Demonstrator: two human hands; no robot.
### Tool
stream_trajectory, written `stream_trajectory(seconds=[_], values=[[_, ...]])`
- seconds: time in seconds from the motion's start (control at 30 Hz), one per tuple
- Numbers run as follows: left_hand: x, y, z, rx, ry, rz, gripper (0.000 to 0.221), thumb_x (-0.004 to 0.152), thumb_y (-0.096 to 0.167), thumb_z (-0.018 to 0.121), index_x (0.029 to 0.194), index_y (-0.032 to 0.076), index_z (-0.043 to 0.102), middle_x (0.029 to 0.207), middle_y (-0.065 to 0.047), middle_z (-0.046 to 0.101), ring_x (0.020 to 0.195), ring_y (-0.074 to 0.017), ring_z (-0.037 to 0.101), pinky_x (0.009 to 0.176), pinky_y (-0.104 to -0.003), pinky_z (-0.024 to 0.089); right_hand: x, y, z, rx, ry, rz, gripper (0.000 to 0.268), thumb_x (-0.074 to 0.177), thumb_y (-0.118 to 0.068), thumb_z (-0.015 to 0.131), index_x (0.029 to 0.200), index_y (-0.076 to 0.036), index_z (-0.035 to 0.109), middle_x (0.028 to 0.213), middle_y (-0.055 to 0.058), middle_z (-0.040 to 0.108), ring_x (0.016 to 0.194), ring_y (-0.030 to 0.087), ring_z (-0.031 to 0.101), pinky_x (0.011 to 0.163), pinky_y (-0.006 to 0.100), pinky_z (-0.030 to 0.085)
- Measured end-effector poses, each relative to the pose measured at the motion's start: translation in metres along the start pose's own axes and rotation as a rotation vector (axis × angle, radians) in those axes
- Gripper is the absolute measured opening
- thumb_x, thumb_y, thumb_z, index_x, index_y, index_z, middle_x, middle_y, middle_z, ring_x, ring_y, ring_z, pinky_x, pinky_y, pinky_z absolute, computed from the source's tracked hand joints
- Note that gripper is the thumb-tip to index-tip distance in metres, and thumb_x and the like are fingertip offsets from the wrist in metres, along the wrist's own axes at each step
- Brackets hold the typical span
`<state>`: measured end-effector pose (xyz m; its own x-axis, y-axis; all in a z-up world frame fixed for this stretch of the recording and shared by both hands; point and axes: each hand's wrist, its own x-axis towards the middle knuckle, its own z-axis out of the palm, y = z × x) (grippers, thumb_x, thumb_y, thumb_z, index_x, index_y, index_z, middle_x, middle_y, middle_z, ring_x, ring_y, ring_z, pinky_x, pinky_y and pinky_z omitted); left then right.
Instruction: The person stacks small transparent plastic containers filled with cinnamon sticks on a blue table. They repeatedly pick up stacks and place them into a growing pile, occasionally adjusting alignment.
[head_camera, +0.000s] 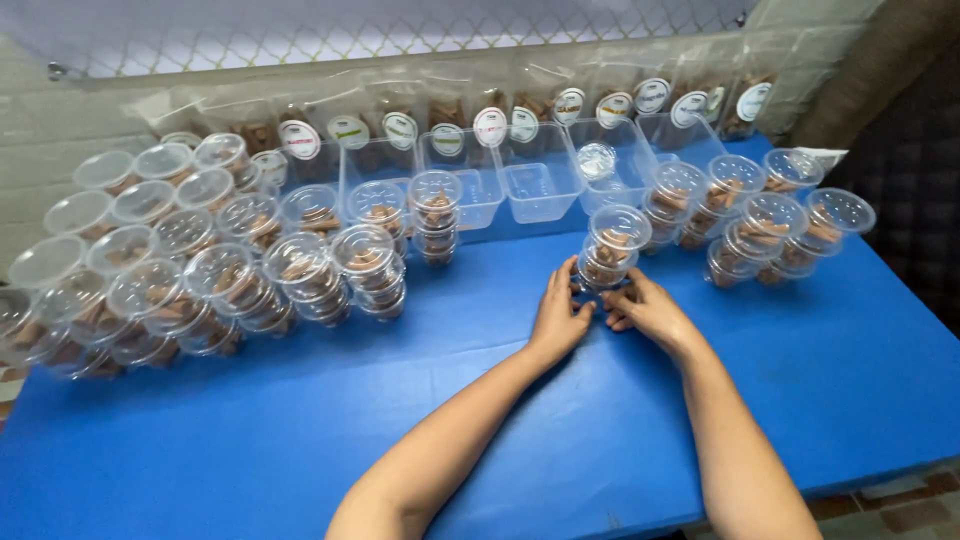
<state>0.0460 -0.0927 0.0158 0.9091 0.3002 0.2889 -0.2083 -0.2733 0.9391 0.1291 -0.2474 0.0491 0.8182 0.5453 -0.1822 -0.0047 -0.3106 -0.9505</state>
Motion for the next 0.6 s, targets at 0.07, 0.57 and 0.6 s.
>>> stream_trajectory(seconds=[0.07, 0.57, 0.6], values=[[-0.004, -0.004, -0.011, 0.001, 0.017, -0.006, 0.081, 0.081, -0.005, 0.071, 0.152, 0.001, 0.033, 0.131, -0.026, 0.047, 0.111, -0.0411, 0.059, 0.082, -0.037, 0.062, 0.011, 0.012, 0.011, 0.019, -0.015, -0.019, 0.054, 0.095, -0.009, 0.065, 0.141, 0.007, 0.042, 0.090, 0.032, 0.068, 0.067, 0.034, 0.072, 0.059, 0.043, 0.064], [-0.030, -0.013, -0.069, -0.018, 0.218, -0.058, 0.093, 0.080, -0.006, 0.068, 0.157, -0.003, 0.016, 0.141, -0.032, 0.032, 0.115, -0.0460, 0.055, 0.083, -0.038, 0.064, 0.066, 0.013, 0.095, 0.096, -0.131, -0.127, 0.043, 0.098, -0.010, 0.061, 0.137, 0.001, 0.048, 0.091, 0.026, 0.068, 0.070, 0.031, 0.073, 0.061, 0.040, 0.065], [-0.027, -0.015, -0.070, -0.028, 0.234, -0.061, 0.094, 0.080, -0.006, 0.068, 0.157, -0.003, 0.014, 0.142, -0.033, 0.031, 0.115, -0.0469, 0.054, 0.083, -0.039, 0.064, 0.070, 0.010, 0.098, 0.104, -0.137, -0.124, 0.045, 0.098, -0.009, 0.061, 0.140, 0.000, 0.046, 0.092, 0.025, 0.068, 0.071, 0.031, 0.072, 0.062, 0.040, 0.065]])
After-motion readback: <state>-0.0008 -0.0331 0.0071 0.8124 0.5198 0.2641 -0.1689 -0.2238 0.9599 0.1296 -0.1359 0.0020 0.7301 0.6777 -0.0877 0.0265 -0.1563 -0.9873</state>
